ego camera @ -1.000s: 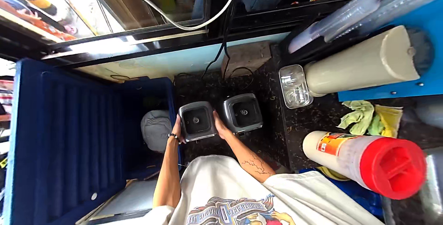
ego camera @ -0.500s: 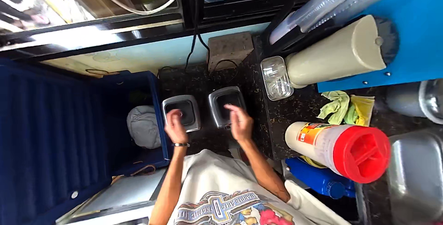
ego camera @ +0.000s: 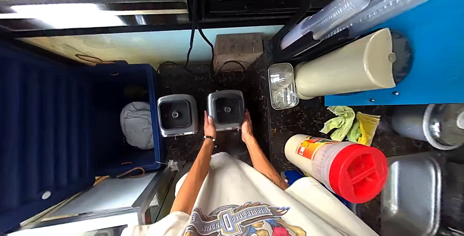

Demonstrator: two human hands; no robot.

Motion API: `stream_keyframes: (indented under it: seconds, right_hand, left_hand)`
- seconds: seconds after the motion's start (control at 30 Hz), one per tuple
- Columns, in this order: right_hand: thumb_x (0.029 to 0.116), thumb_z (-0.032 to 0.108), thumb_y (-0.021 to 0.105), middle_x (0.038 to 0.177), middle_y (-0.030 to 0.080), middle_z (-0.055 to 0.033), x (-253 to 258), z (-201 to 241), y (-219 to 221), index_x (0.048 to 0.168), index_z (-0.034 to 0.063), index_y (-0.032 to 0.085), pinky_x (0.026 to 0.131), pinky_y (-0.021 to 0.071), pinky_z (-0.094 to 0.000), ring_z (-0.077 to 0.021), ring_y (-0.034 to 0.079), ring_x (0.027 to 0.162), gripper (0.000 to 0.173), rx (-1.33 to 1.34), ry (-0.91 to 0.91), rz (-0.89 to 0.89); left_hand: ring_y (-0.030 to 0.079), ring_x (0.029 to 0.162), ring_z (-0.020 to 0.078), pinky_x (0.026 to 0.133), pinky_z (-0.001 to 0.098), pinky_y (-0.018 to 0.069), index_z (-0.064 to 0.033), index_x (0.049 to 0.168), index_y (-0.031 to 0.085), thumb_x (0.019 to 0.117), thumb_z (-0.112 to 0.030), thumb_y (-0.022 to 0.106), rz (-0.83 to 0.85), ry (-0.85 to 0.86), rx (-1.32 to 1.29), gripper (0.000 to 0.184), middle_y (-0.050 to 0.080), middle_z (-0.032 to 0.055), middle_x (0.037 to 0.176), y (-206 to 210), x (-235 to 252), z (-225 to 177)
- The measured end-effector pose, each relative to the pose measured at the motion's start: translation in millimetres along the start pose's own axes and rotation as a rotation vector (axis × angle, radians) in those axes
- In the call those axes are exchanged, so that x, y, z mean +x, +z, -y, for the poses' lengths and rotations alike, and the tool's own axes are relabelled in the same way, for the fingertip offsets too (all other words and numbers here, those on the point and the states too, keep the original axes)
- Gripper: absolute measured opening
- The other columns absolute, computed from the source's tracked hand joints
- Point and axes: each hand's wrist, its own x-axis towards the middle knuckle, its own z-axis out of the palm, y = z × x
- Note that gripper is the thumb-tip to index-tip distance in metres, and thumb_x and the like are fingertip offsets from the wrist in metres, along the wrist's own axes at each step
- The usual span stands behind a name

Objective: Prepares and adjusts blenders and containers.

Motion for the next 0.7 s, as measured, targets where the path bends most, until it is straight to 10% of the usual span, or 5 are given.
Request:
stream_keyframes:
  seconds: [0.13, 0.27, 0.37, 0.5, 0.7]
  right_hand:
    - [0.1103, 0.048, 0.021, 0.163, 0.039, -0.0057, -0.9, -5.4, 1.3, 0.162, 0.0237, 0.031, 0.121, 0.0319, -0.0534, -0.0224, 0.037, 0.149, 0.058, -0.018, -0.027, 0.034]
    - [0.1113, 0.045, 0.022, 0.164, 0.036, -0.0086, -2.4, 4.0, -9.7, 0.163, 0.0198, 0.027, 0.119, 0.0349, -0.0528, -0.0253, 0.038, 0.148, 0.058, -0.092, 0.014, 0.107]
    - [0.1082, 0.025, 0.047, 0.137, 0.062, -0.0183, -37.4, 25.7, -19.0, 0.142, 0.0030, 0.054, 0.107, 0.0490, -0.0457, -0.0276, 0.061, 0.125, 0.042, -0.137, -0.065, -0.166]
    - [0.1029, 0.009, 0.043, 0.092, 0.070, -0.0151, -122.7, 23.2, 4.2, 0.115, -0.0106, 0.062, 0.083, 0.0580, -0.0360, -0.0181, 0.069, 0.086, 0.031, -0.152, -0.352, 0.001]
    - [0.1009, 0.023, 0.062, 0.155, 0.044, -0.0236, -117.2, -16.0, 105.1, 0.157, 0.0040, 0.034, 0.107, 0.0520, -0.0442, -0.0318, 0.055, 0.135, 0.066, -0.284, -0.119, 0.508]
  left_hand:
    - [0.034, 0.151, 0.0285, 0.115, 0.0609, 0.0347, -0.0372, 0.165, 0.009, 0.1052, -0.065, 0.021, 0.046, 0.007, 0.063, 0.067, 0.021, 0.0001, 0.171, -8.4, 2.4, 5.7]
    - [0.030, 0.153, 0.0337, 0.123, 0.0562, 0.0256, -0.0111, 0.165, 0.016, 0.1104, -0.051, 0.018, 0.123, -0.078, 0.229, 0.068, 0.026, 0.0176, 0.168, -22.2, -19.4, -2.7]
    - [0.068, 0.114, 0.0306, 0.103, 0.0500, 0.0523, -0.0006, 0.128, 0.067, 0.1070, -0.020, 0.045, -0.168, 0.072, 0.435, 0.036, 0.071, 0.0194, 0.121, -69.2, -65.8, -8.8]
    - [0.059, 0.124, 0.0356, 0.104, 0.0464, 0.0501, 0.0093, 0.137, 0.052, 0.0964, -0.007, 0.057, -0.511, 0.258, 0.371, 0.044, 0.056, 0.0289, 0.137, -178.3, -68.9, -16.4]
    - [0.050, 0.135, 0.0410, 0.096, 0.0662, 0.0467, -0.0321, 0.164, 0.020, 0.1064, -0.051, 0.043, -0.130, -0.035, 0.127, 0.065, 0.043, 0.0166, 0.158, -236.5, 2.9, -16.1]
